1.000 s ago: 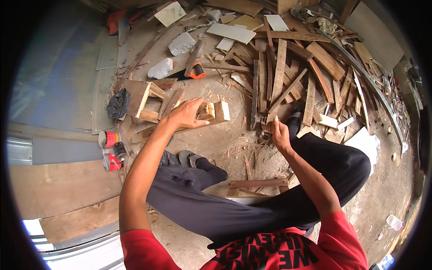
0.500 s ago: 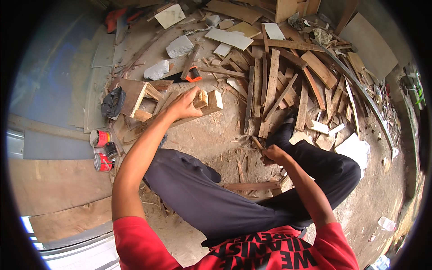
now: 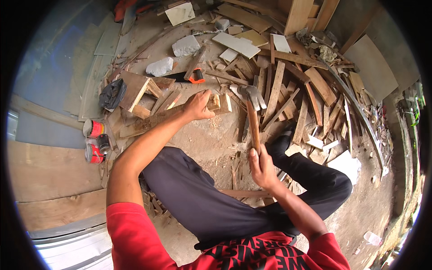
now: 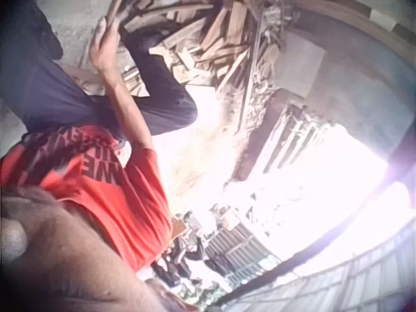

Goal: The person sits on the floor and uses a hammer to break wooden planks into smaller pieces. They repeatedly position the wood and strike it with the hammer, creating a pile of wood fragments.

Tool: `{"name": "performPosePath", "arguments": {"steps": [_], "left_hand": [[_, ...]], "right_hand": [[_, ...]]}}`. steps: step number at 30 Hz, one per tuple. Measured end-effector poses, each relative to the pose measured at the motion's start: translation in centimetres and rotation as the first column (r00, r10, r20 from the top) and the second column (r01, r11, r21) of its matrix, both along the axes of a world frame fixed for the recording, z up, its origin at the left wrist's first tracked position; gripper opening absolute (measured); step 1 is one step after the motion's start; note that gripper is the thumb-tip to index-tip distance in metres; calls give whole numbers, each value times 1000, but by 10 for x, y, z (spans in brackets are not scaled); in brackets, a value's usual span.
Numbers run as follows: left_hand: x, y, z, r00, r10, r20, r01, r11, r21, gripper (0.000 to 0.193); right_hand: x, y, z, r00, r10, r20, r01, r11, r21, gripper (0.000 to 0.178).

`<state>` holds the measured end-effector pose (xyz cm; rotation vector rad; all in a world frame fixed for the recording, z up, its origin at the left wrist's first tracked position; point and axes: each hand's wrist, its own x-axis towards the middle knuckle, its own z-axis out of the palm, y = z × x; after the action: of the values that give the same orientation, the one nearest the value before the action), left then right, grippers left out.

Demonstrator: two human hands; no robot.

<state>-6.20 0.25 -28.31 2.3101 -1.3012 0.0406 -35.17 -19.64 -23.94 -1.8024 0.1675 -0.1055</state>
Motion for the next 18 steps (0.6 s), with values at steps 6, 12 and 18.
{"name": "performPosePath", "arguments": {"steps": [6,12,18], "left_hand": [[9,1,-17,1000,8,30,-7,1000,-9,62],[5,-2,-4,995,59,-81,-53,996,78,61],[-3,20,11,996,87,28,-86,996,-28,66]], "right_hand": [[25,1,-3,985,-42,-169,8,980,-198,39],[33,7,64,889,39,455,16,993,-118,25],[11,2,-35,966,-190,-175,103,906,-411,38]]}}
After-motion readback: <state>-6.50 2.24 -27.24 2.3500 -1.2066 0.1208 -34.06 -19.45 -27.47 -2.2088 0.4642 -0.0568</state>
